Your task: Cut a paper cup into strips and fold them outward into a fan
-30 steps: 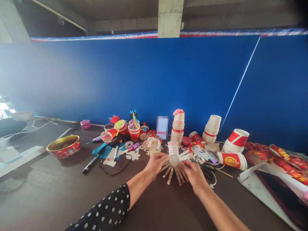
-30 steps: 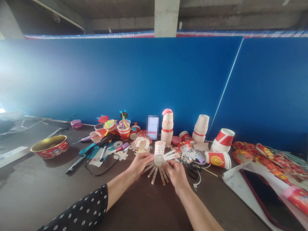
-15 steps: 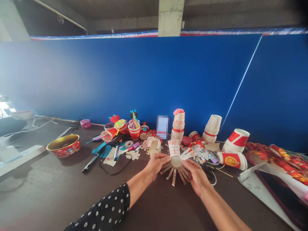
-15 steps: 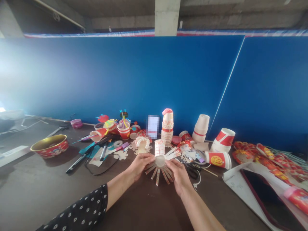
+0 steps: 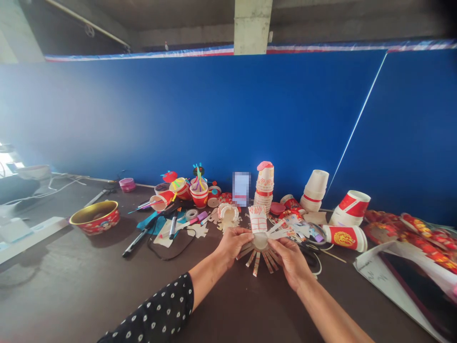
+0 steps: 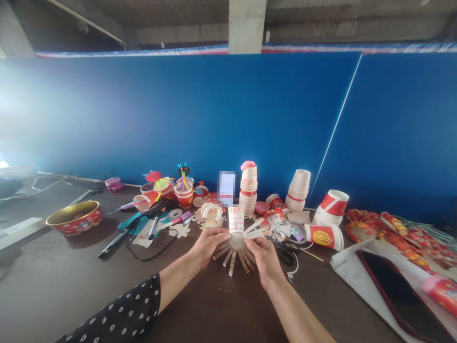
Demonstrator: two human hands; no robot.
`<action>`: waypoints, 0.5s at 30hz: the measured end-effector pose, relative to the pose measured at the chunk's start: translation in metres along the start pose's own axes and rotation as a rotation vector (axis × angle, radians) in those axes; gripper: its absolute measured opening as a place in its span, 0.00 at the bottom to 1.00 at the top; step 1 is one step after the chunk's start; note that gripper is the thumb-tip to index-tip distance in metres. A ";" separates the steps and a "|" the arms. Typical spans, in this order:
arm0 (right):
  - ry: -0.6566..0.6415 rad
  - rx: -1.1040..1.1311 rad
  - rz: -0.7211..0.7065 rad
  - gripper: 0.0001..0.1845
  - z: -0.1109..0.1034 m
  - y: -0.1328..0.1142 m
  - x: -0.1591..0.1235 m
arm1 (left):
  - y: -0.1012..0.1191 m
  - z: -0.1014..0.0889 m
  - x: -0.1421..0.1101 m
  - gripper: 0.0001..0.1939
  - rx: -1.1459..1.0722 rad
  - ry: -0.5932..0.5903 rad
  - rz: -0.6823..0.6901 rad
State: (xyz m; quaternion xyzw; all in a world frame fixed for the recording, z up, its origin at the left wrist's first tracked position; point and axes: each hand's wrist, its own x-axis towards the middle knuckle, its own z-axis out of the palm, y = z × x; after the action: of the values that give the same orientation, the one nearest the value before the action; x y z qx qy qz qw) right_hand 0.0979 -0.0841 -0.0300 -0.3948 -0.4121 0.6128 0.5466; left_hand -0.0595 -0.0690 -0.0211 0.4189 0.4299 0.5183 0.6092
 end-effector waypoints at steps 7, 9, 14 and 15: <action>-0.081 -0.005 -0.073 0.15 0.002 -0.003 -0.001 | 0.001 0.000 -0.001 0.12 0.092 -0.015 0.010; -0.048 -0.002 -0.082 0.15 0.000 -0.002 0.001 | 0.000 0.001 -0.002 0.14 0.113 -0.038 0.012; -0.015 -0.012 -0.086 0.15 -0.003 0.002 0.004 | -0.002 0.001 -0.002 0.19 0.048 -0.078 -0.007; -0.020 -0.014 -0.094 0.15 -0.003 0.003 0.004 | -0.002 0.001 -0.002 0.19 0.039 -0.076 -0.010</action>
State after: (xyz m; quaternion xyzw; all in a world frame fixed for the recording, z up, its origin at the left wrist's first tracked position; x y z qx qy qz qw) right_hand 0.0998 -0.0805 -0.0338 -0.3726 -0.4399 0.5876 0.5678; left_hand -0.0586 -0.0715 -0.0224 0.4479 0.4185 0.4905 0.6194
